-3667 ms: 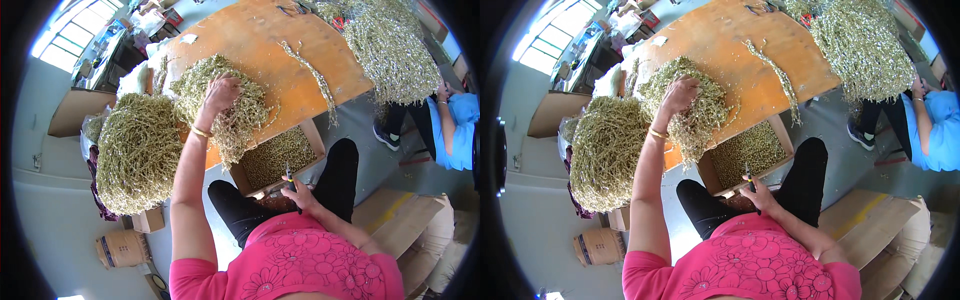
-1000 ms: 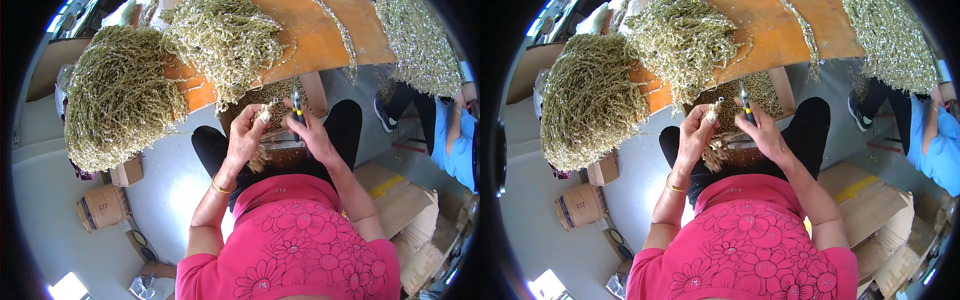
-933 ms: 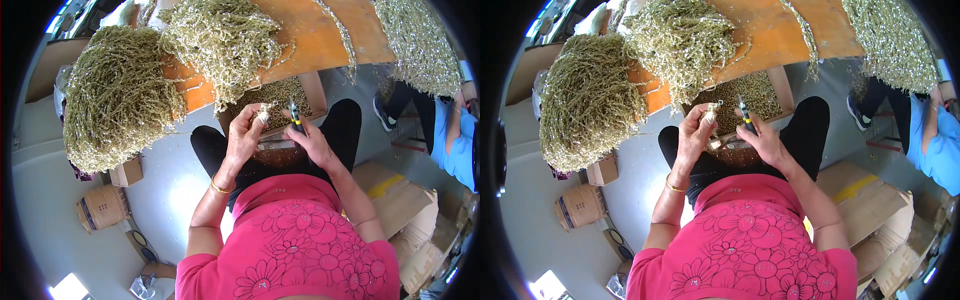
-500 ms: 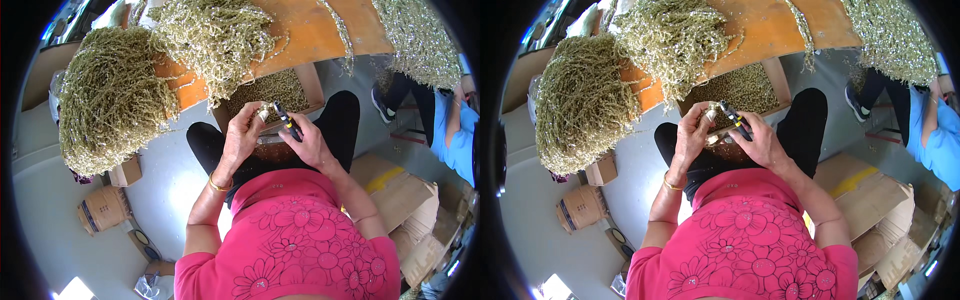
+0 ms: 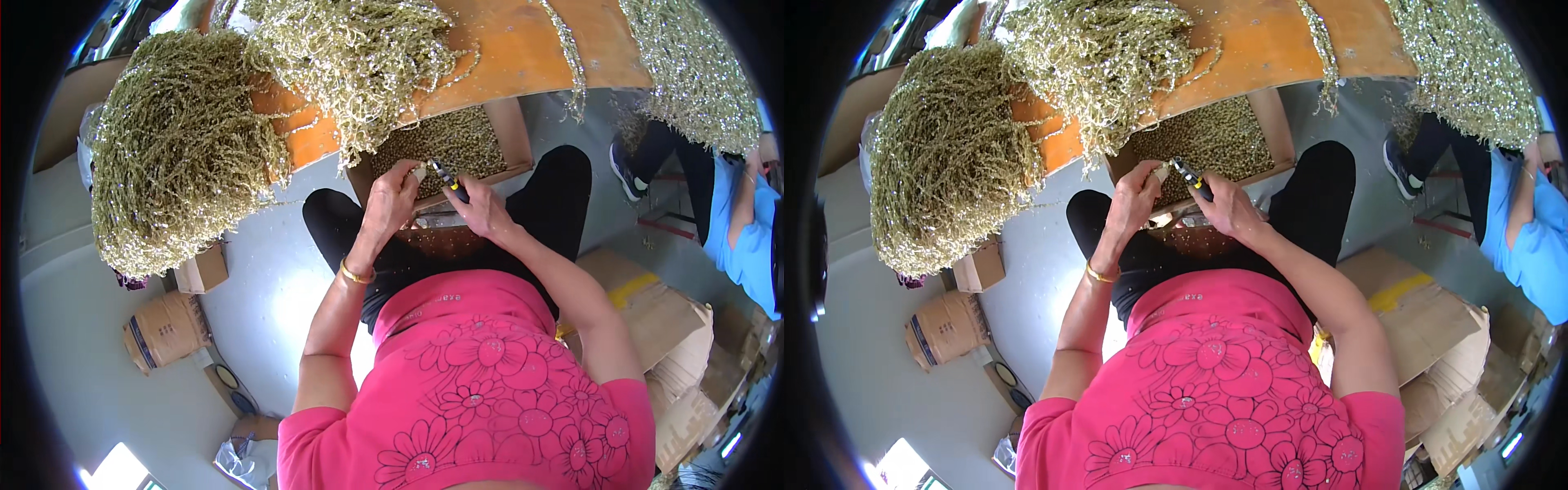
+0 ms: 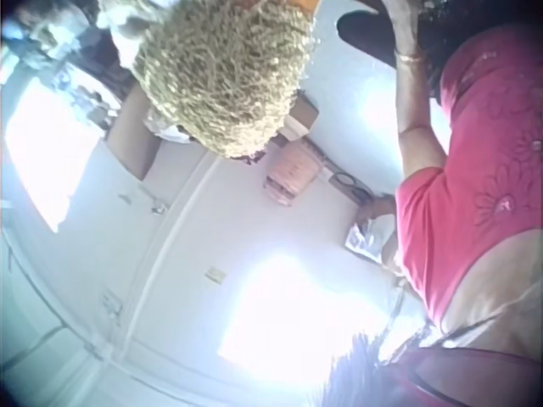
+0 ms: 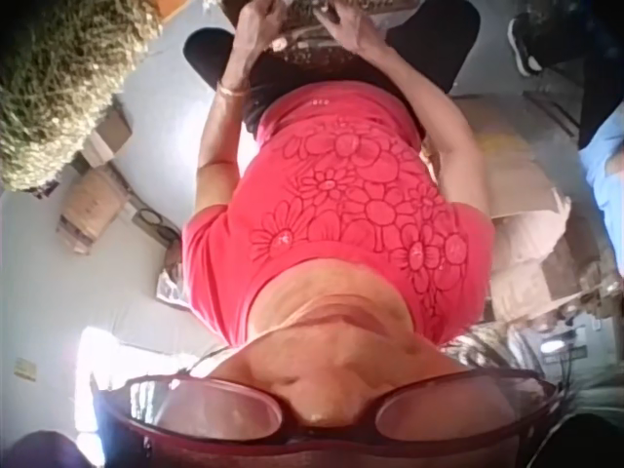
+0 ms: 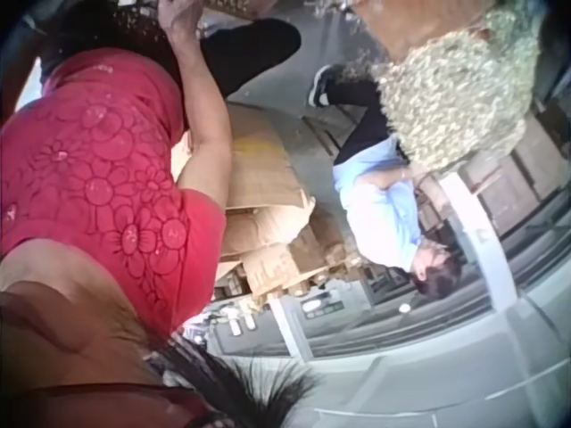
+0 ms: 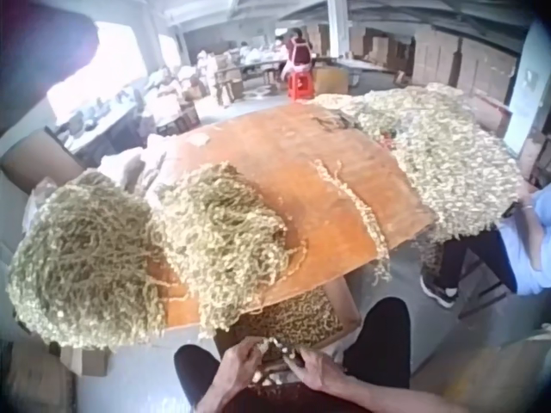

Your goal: Trimming segments of decorative gold garland using hand cutters.

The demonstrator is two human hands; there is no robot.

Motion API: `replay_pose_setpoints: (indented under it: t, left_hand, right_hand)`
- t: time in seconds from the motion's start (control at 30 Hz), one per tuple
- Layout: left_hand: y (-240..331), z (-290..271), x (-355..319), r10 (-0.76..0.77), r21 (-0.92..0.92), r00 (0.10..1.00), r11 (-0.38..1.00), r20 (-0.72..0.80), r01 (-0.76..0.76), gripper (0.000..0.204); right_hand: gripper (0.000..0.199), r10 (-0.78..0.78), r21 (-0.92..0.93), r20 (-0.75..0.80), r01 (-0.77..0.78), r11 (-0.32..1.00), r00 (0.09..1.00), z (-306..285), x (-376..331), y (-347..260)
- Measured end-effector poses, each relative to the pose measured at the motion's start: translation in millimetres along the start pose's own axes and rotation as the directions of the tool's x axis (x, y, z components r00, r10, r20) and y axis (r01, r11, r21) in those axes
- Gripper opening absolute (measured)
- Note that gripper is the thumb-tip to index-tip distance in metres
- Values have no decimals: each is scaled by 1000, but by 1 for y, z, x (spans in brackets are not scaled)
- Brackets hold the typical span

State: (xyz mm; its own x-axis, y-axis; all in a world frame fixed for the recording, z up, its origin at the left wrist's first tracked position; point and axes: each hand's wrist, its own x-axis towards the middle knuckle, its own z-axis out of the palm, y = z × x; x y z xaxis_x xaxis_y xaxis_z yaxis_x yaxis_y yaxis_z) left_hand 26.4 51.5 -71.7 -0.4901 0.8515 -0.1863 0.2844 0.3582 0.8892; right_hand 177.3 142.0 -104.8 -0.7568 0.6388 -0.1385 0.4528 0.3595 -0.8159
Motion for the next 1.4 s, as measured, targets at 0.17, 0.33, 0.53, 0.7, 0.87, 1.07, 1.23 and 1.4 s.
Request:
replay_pose_setpoints:
  t: [0.17, 0.33, 0.53, 0.7, 0.87, 1.07, 1.23, 1.4]
  left_hand:
    - [-32, 3, 10, -316, 51, 934, 949, 168, 312, 23]
    - [-54, 14, -1, -258, -161, 951, 945, 171, 286, 23]
    - [-66, 20, 1, -35, 16, 999, 999, -39, 36, 16]
    - [-66, 13, 0, -27, 68, 986, 997, -165, 38, 22]
    - [-41, 14, -6, -201, -354, 978, 920, -62, 167, 22]
    - [-22, 11, -12, -155, -475, 988, 868, 26, 148, 16]
    - [-6, 11, -15, -85, -382, 996, 922, -25, 69, 14]
    - [9, 8, -19, -88, -404, 996, 912, -20, 72, 13]
  right_hand:
    - [24, -135, -192, -157, 104, 976, 978, 33, 27, 50]
    - [25, 234, 616, 193, -303, 727, 953, 38, 36, 21]
    - [20, 168, 663, -8, -120, 739, 986, 50, 41, 17]
    - [28, 390, 653, 22, -309, 691, 920, 38, 48, 24]
    - [34, 199, 687, 35, -168, 707, 979, 31, 26, 6]
    - [31, 108, 655, -71, -35, 755, 992, 17, 12, -10]
    - [30, 72, 769, -43, -13, 639, 996, 3, 7, -23]
    - [33, 105, 810, -72, -4, 587, 992, -7, 3, -33]
